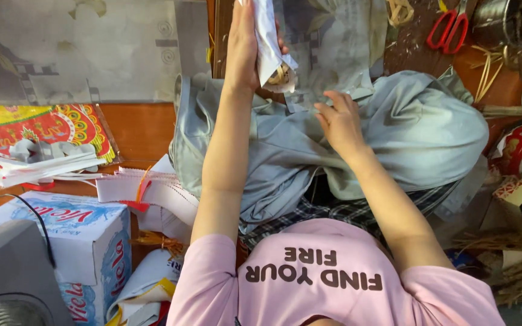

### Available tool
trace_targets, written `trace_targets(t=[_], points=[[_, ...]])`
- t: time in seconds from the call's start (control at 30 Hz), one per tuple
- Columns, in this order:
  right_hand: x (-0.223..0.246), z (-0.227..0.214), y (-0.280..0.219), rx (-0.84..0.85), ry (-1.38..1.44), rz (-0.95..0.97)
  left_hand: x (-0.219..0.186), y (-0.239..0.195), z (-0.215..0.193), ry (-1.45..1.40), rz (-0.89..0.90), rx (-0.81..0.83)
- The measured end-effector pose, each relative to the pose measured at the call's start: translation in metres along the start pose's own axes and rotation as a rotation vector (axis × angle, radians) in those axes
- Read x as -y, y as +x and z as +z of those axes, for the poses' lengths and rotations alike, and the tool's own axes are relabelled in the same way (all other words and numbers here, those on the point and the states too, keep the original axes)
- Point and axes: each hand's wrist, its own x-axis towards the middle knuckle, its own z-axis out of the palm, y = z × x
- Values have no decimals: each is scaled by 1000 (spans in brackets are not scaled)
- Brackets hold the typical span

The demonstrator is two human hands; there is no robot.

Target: Wrapping decorative paper around the structural elements of a woven bamboo frame using glue.

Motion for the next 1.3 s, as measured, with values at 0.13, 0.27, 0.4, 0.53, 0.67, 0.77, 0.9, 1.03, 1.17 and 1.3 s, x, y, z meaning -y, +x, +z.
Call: trace_targets(t=[0.13,0.27,0.4,0.53,0.67,0.77,0.9,1.03,1.17,1.3], points=[[5,12,3,90,-166,-81,-1,0,-2,15,67,42],[-1,37,7,141,-219,-83,-5,-3,8,8,53,34],[-12,58,9,46,-279,-167,-4,-5,8,-2,48,21],[-26,59,17,-133,-16,-43,-8,-6,13,39,47,5],[-10,6,32,-377,295,198,-2,0,10,44,52,20],[12,-54,40,-447,412,163,4,2,10,52,40,-5],[82,-161,62,224,91,-129,14,5,6,18,15,19],[113,-217,107,648,537,-376,22,-2,11,34,-12,31],[92,-171,186,497,658,-454,18,-16,9,-7,-143,-25],[56,-83,272,252,725,-201,19,-9,-10,14,-139,-4]])
